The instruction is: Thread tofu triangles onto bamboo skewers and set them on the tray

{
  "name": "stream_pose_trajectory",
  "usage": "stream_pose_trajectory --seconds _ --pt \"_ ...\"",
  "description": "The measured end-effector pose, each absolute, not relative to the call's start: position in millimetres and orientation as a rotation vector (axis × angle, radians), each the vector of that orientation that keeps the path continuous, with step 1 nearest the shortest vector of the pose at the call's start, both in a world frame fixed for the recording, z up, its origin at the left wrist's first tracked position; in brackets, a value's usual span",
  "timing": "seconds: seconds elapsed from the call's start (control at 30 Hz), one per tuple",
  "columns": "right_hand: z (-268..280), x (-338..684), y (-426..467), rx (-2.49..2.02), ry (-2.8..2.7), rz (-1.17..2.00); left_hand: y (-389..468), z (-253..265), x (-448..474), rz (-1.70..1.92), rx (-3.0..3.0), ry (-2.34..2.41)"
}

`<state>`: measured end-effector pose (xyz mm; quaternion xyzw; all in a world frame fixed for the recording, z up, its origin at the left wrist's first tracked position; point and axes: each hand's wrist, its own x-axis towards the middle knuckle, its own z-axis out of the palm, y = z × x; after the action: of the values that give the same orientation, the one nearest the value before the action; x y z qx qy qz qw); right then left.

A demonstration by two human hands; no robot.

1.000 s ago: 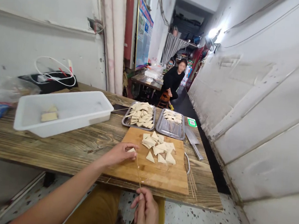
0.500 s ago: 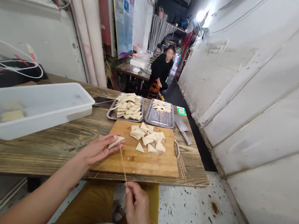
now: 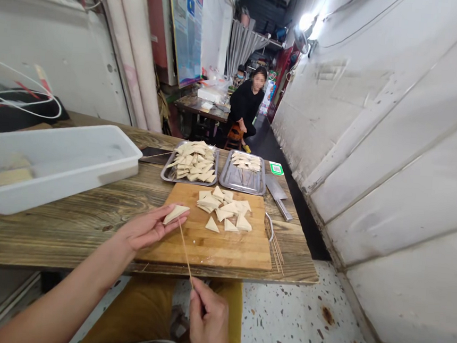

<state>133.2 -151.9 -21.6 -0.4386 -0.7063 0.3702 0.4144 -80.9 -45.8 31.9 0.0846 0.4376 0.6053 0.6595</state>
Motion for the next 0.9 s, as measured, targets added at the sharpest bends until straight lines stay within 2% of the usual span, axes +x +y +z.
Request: stream_pose_trajectory --seconds 0.9 --pt "-17.7 131.7 -152.5 -1.125 -1.791 0.932 -49.5 33.6 -72.1 1.335 0.252 1.000"
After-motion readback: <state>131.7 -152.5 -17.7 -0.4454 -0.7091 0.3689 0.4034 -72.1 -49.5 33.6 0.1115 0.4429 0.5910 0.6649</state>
